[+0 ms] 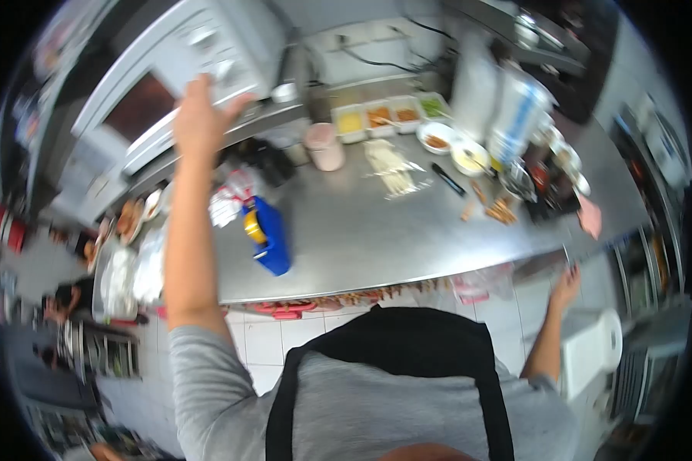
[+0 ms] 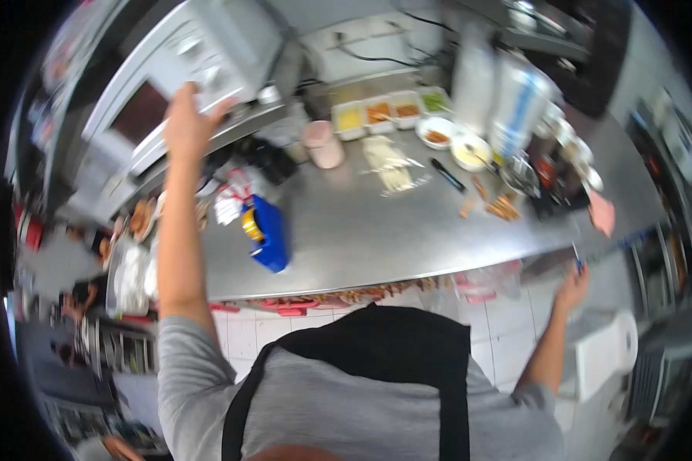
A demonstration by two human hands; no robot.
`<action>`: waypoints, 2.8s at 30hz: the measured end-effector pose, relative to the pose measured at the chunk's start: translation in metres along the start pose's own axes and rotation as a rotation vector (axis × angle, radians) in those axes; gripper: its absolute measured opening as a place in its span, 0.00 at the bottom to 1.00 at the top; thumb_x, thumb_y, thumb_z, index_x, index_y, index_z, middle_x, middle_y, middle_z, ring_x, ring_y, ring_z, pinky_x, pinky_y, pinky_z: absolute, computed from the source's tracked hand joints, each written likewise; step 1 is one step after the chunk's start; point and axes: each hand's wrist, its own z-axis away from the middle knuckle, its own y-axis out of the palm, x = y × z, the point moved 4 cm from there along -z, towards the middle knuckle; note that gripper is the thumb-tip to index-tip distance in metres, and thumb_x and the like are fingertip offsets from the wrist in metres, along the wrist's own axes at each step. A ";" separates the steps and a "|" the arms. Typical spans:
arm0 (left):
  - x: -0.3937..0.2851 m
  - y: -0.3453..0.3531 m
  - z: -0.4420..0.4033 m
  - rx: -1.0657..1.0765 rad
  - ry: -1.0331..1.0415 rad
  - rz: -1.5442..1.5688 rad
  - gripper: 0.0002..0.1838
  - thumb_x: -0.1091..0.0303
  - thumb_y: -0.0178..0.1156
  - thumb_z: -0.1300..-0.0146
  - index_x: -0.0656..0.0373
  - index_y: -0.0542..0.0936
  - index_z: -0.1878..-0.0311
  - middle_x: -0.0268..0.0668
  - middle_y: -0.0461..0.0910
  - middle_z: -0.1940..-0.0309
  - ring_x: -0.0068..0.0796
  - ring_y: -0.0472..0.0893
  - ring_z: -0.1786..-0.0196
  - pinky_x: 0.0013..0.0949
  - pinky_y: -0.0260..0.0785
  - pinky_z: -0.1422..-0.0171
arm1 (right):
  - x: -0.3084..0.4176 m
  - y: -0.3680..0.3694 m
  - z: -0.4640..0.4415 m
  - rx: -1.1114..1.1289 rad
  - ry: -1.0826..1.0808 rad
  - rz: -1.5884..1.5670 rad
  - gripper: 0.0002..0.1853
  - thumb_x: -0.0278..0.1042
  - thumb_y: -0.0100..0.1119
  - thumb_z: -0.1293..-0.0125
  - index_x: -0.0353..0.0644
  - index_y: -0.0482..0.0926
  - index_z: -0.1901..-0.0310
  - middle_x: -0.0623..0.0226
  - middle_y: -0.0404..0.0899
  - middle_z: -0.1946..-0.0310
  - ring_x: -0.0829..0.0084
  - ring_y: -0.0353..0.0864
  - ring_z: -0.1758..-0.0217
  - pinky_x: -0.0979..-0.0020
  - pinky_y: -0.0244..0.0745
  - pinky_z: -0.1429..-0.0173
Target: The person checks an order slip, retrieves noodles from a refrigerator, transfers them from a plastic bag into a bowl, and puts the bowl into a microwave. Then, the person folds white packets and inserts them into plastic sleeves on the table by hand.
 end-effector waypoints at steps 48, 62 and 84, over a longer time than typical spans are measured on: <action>-0.633 0.000 0.236 0.764 0.072 1.599 0.18 0.53 0.49 0.34 0.59 0.78 0.64 0.44 0.82 0.65 0.44 0.81 0.64 0.41 0.73 0.62 | 0.143 -0.010 -0.063 0.753 0.048 -0.791 0.20 0.36 0.50 0.29 0.34 0.68 0.42 0.59 0.73 0.45 0.69 0.73 0.43 0.70 0.66 0.39; -0.616 -0.013 0.249 0.601 0.609 1.339 0.11 0.57 0.59 0.45 0.54 0.79 0.66 0.31 0.77 0.59 0.39 0.77 0.53 0.43 0.70 0.50 | 0.071 -0.044 -0.056 1.051 0.278 -0.598 0.12 0.21 0.55 0.35 0.37 0.71 0.51 0.65 0.76 0.60 0.76 0.75 0.54 0.74 0.72 0.49; -0.290 -0.026 0.390 1.009 -0.397 1.265 0.30 0.50 0.57 0.36 0.55 0.68 0.36 0.50 0.68 0.42 0.46 0.68 0.38 0.40 0.59 0.32 | -0.035 0.076 -0.247 0.508 -0.517 0.014 0.20 0.46 0.61 0.37 0.33 0.81 0.59 0.59 0.82 0.69 0.63 0.81 0.63 0.61 0.75 0.60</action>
